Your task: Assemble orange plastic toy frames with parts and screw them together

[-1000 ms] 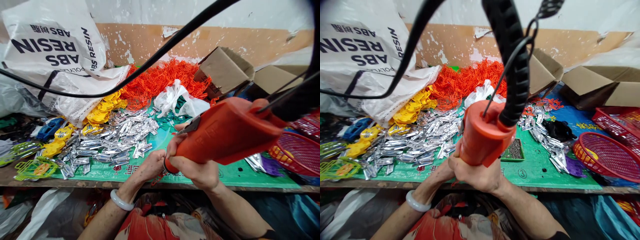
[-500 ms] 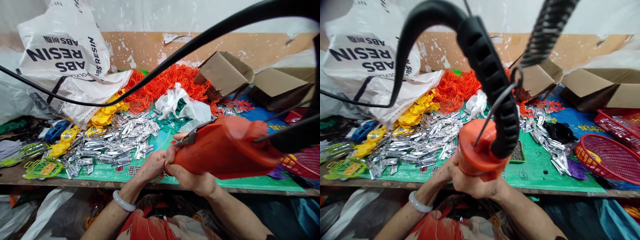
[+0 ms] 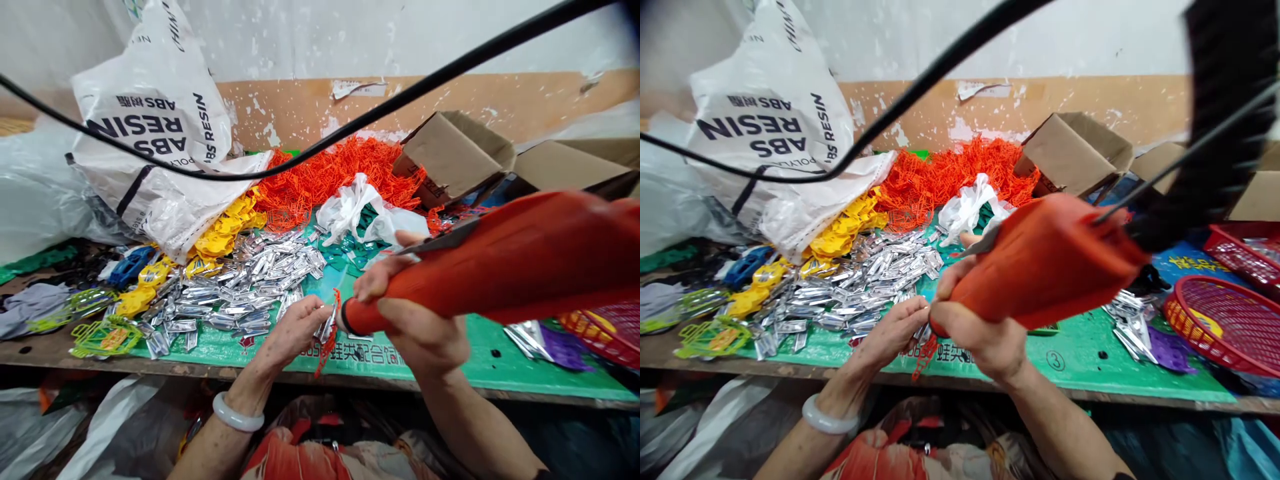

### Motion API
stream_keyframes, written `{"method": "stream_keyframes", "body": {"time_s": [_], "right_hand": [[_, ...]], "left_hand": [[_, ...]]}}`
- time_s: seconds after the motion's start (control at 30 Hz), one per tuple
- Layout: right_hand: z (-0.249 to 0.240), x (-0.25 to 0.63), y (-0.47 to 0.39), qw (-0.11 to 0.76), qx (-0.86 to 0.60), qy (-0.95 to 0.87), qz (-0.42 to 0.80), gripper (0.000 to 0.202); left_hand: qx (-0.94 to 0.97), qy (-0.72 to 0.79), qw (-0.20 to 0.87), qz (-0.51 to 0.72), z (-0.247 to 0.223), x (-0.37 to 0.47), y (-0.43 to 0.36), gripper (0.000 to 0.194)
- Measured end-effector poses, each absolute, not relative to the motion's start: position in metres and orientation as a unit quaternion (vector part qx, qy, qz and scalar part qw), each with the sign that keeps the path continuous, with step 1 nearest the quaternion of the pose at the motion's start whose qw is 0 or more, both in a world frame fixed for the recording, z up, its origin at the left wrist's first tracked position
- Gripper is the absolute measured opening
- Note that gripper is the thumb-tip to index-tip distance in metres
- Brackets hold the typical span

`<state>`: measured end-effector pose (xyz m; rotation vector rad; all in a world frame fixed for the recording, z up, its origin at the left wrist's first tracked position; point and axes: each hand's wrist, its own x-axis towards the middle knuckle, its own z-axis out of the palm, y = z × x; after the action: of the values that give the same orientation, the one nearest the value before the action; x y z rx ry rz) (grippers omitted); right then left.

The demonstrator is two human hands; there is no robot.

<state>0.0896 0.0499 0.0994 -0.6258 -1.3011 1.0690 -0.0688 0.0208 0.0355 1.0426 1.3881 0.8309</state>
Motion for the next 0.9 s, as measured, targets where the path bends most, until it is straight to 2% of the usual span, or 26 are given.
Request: {"method": "stream_keyframes", "body": {"time_s": [0.23,0.57,0.77,0.9], "right_hand": [[0.107,0.113,0.085,0.73,-0.284,-0.471,0.406,0.031],[0.084,0.135,0.116,0.753,-0.337,-0.444,0.35,0.027],[0.078,0.147,0.13,0.715,-0.432,-0.455,0.307,0.033],[0.076,0.161,0.13,0.634,-0.586,-0.476,0.168,0.053]], "left_hand": [[0.385,0.522,0.645,0.404,0.02,-0.079,0.015,0.029],[0.237,0.431,0.702,0.516,0.001,-0.093,0.009,0.039],[0.168,0.398,0.719,0.545,0.007,-0.088,0.011,0.037],[0.09,0.366,0.717,0.586,0.005,-0.086,0.008,0.039]]}}
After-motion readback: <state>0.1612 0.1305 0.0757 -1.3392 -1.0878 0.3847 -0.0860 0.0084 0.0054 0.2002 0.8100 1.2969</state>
